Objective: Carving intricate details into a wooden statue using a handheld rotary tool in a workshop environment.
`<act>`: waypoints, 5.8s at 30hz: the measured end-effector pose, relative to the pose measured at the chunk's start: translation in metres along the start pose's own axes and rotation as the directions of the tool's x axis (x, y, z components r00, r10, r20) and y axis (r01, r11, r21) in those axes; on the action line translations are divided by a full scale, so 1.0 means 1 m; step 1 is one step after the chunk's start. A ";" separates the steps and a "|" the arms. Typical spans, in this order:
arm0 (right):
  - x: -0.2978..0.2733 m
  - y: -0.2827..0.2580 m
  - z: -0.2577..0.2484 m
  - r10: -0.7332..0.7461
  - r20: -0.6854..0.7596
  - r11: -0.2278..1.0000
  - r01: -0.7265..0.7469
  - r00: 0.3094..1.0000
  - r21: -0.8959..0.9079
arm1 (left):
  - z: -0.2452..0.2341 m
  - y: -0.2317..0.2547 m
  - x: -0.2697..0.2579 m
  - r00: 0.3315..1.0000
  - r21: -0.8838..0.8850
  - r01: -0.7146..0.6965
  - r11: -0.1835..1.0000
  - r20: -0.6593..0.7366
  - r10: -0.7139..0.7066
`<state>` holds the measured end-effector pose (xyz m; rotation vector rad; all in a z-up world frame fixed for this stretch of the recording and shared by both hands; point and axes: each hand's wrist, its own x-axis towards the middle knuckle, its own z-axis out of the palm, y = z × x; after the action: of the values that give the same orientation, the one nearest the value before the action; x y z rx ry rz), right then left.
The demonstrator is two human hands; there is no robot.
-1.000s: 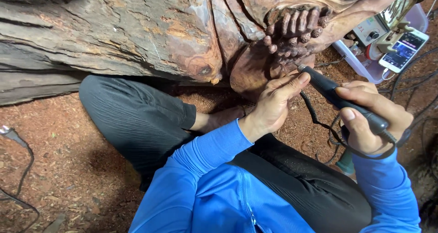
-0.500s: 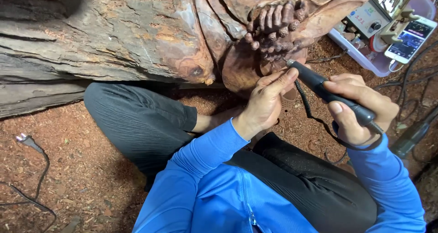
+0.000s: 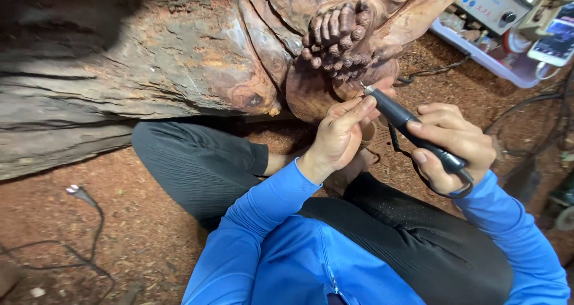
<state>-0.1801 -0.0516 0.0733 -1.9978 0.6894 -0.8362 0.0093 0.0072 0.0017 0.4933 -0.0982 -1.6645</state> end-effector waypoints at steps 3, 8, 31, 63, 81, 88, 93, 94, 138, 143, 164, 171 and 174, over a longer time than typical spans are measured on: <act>-0.005 0.005 0.002 -0.025 -0.047 1.000 0.025 0.999 0.007 | -0.001 -0.002 0.003 1.000 0.021 0.002 1.000 -0.025 -0.002; 0.001 0.011 0.003 -0.040 -0.071 0.998 0.043 0.997 0.046 | 0.013 0.007 0.005 0.999 0.082 0.006 0.997 -0.039 -0.003; 0.010 0.018 0.008 -0.197 -0.152 0.973 0.212 0.969 0.089 | 0.017 -0.002 0.010 0.987 0.166 -0.097 0.981 -0.111 0.117; -0.017 0.042 0.002 0.050 -0.125 0.971 -0.019 0.991 0.240 | 0.013 0.002 0.013 0.996 0.156 0.045 0.987 -0.088 -0.031; -0.035 0.079 0.011 0.100 -0.232 0.876 0.025 0.968 0.482 | 0.021 -0.011 0.018 0.980 0.178 0.038 0.983 -0.201 -0.002; -0.037 0.079 0.009 0.134 -0.226 0.868 -0.005 0.965 0.496 | 0.020 -0.011 0.018 0.979 0.206 0.063 0.976 -0.205 -0.020; -0.033 0.076 0.007 0.135 -0.236 0.876 -0.004 0.962 0.482 | 0.022 -0.011 0.019 0.976 0.213 0.064 0.975 -0.218 -0.016; -0.034 0.076 0.008 0.139 -0.243 0.876 -0.005 0.960 0.482 | 0.021 -0.012 0.019 0.976 0.216 0.071 0.974 -0.217 -0.023; -0.085 0.023 0.013 0.284 0.388 0.854 -0.415 0.877 0.312 | 0.013 -0.008 -0.027 0.994 0.209 0.096 0.973 0.024 -0.103; -0.083 0.039 0.077 0.422 0.005 0.554 -0.262 0.907 0.790 | 0.005 -0.021 -0.022 0.999 0.340 -0.013 0.940 -0.029 0.024; -0.056 0.017 0.084 0.414 -0.201 0.853 -0.301 0.888 0.427 | -0.017 -0.006 -0.005 0.999 0.157 0.024 0.987 0.026 -0.028; -0.052 0.012 0.083 0.400 -0.216 0.872 -0.297 0.891 0.389 | -0.016 -0.004 -0.006 0.999 0.168 0.029 0.985 0.032 -0.035; -0.055 0.015 0.084 0.392 -0.195 0.861 -0.284 0.899 0.422 | -0.020 -0.004 -0.006 0.998 0.160 0.034 0.987 0.042 -0.041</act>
<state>-0.1527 0.0210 0.0084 -1.3663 0.9288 -0.9542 0.0140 0.0183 -0.0164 0.5809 -0.2587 -1.7130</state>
